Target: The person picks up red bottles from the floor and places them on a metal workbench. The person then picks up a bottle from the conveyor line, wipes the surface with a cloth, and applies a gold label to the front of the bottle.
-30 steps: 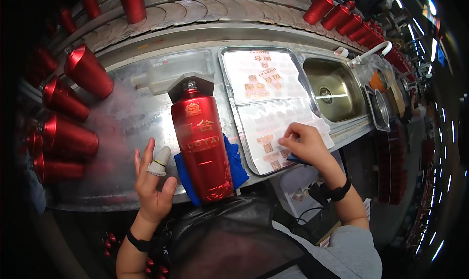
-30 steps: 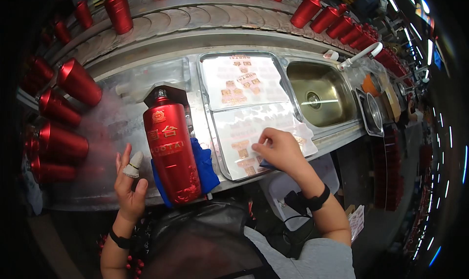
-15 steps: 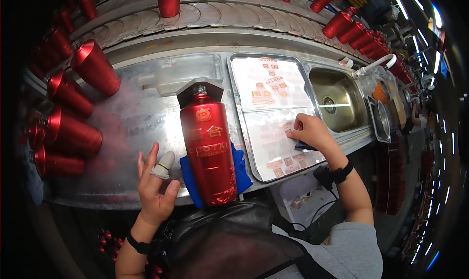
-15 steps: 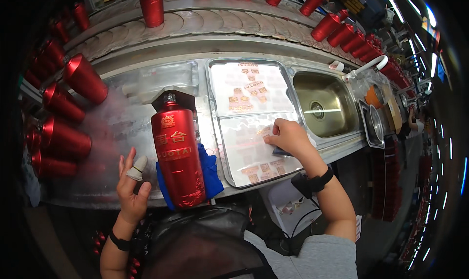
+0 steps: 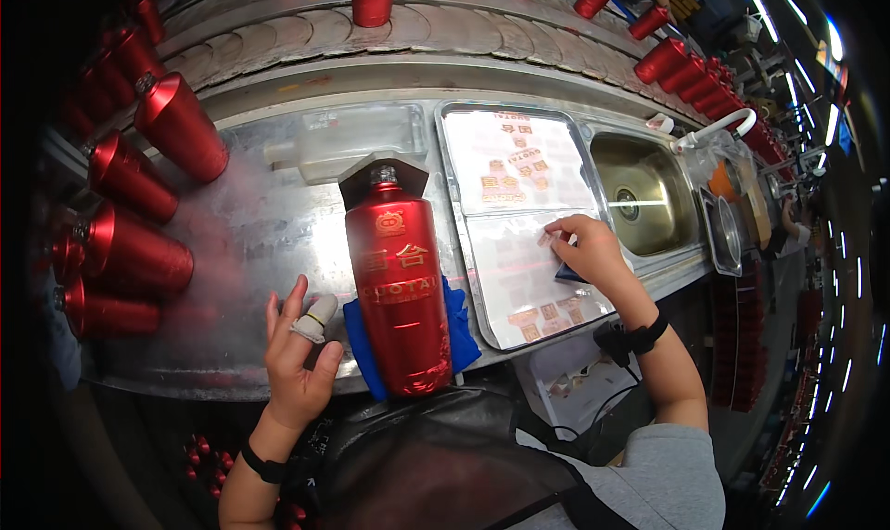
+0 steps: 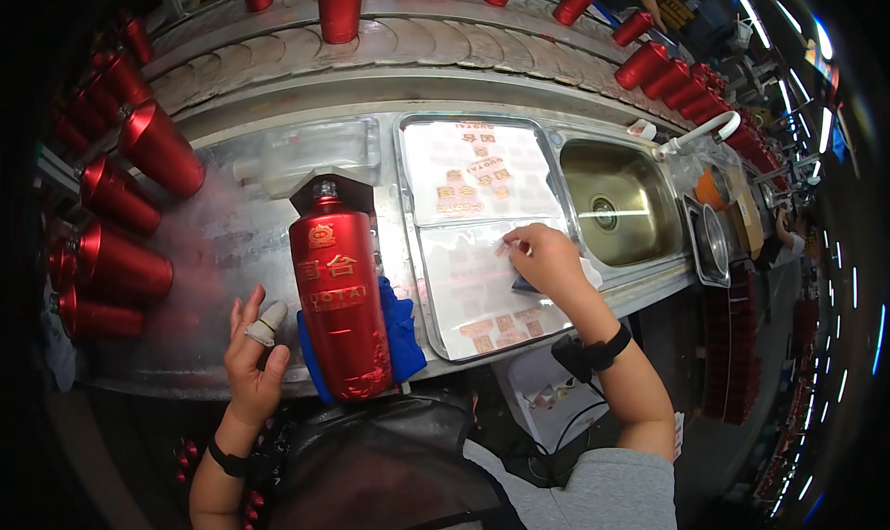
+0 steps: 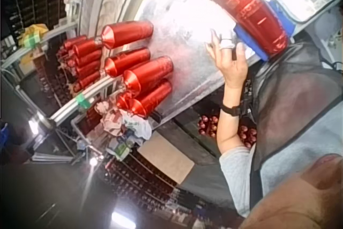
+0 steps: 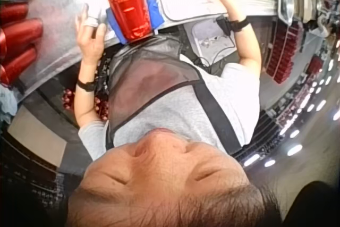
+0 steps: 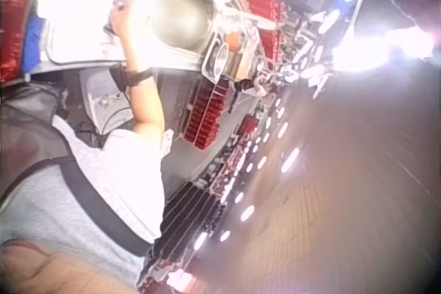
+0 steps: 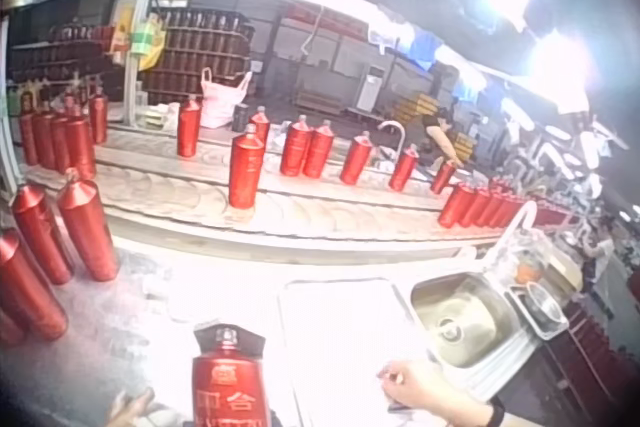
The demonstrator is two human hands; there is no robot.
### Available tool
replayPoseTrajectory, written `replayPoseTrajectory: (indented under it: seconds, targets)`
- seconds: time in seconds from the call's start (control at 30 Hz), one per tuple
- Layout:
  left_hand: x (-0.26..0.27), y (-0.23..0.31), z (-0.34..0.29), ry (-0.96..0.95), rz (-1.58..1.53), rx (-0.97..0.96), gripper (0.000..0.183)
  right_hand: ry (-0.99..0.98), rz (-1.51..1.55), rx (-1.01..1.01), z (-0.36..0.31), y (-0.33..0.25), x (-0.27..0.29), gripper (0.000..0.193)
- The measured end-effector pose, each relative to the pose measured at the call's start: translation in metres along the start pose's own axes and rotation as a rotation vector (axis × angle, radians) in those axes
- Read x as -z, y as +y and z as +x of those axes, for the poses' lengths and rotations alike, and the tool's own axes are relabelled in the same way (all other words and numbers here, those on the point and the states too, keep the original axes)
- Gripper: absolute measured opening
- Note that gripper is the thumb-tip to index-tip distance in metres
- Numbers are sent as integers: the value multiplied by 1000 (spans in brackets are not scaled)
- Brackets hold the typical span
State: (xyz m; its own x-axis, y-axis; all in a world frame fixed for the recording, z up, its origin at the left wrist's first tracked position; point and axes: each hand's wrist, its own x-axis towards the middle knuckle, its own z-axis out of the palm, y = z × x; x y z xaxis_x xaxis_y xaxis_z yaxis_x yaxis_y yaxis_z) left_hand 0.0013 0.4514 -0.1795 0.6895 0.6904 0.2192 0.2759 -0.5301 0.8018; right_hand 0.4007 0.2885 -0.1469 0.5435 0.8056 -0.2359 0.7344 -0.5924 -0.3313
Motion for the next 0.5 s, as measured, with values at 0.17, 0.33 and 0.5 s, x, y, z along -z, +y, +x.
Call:
replayPoseTrajectory:
  seconds: [0.17, 0.33, 0.5]
  targets:
    - [0, -1, 0, 1, -12, 6, 45, -31, -120, 166, -15, -22, -5, 30]
    - [0, 1, -2, -17, -9, 8, 42, -195, -83, 260, -22, -41, 3, 26]
    - [0, -1, -2, -9, -35, 24, 38, 24, -70, -4, -16, -17, 6, 23]
